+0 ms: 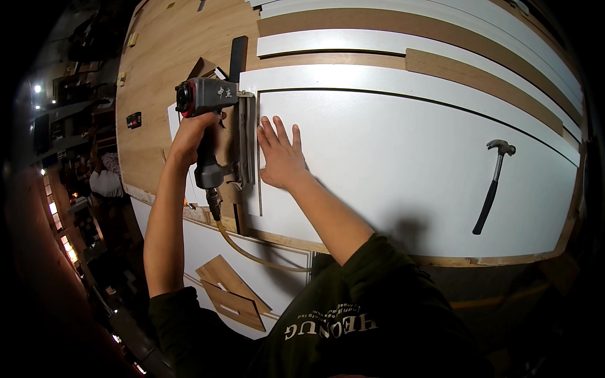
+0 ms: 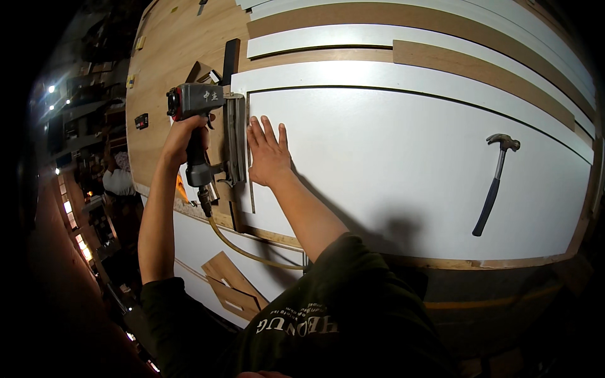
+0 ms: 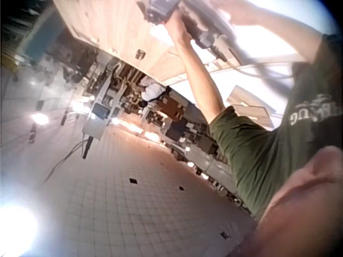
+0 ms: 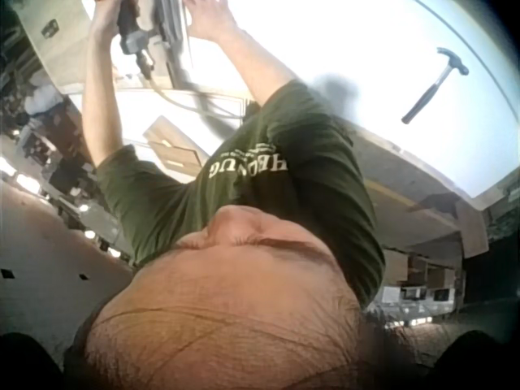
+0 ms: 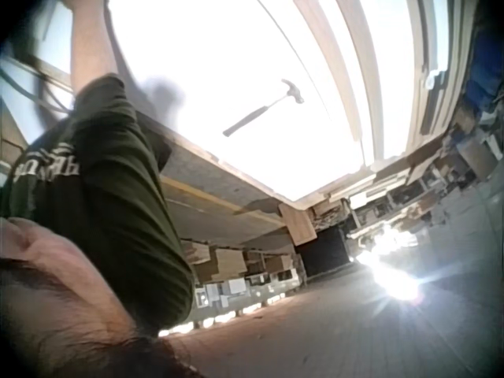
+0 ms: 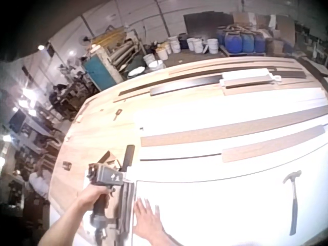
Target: The person aligns wooden trim strips onto a large white furniture panel, secures them using a pneumatic stapler and a hammer, and then attaches a side panel piece.
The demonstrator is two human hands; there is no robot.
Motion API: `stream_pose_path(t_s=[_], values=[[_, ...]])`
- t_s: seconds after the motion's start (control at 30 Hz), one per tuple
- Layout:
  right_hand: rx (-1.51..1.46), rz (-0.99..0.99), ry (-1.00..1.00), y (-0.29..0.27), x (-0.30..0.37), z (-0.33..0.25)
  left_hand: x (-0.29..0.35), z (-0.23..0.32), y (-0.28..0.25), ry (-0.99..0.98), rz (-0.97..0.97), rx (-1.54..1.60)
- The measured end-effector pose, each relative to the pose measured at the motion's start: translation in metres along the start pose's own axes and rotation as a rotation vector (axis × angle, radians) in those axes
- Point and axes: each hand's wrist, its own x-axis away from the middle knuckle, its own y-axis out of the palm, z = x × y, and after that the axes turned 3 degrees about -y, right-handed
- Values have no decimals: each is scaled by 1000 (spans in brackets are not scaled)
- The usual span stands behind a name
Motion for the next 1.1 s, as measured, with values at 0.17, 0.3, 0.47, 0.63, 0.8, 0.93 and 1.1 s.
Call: stream_pose_path(t_s=[0.17, 0.3, 0.47, 0.63, 0.8, 0.93, 1.1], values=[[27, -25, 8, -1, -1, -1, -2, -2, -2, 4, -20, 9], [24, -30, 8, -3, 1, -2, -1, -5, -4, -1, -43, 46], [10, 15, -5, 2, -3, 1, 34, -8, -2, 56, 21, 40], [-23, -5, -12, -4, -1, 2, 79, -46, -11, 90, -1, 88], [-11, -34, -15, -3, -1, -1, 86, -90, -10, 57, 90, 39], [-10, -57, -2, -10, 1, -2, 87, -92, -4, 26, 50, 40], [51, -20, -15, -5, 3, -2, 90, -75, 2, -35, 56, 58]])
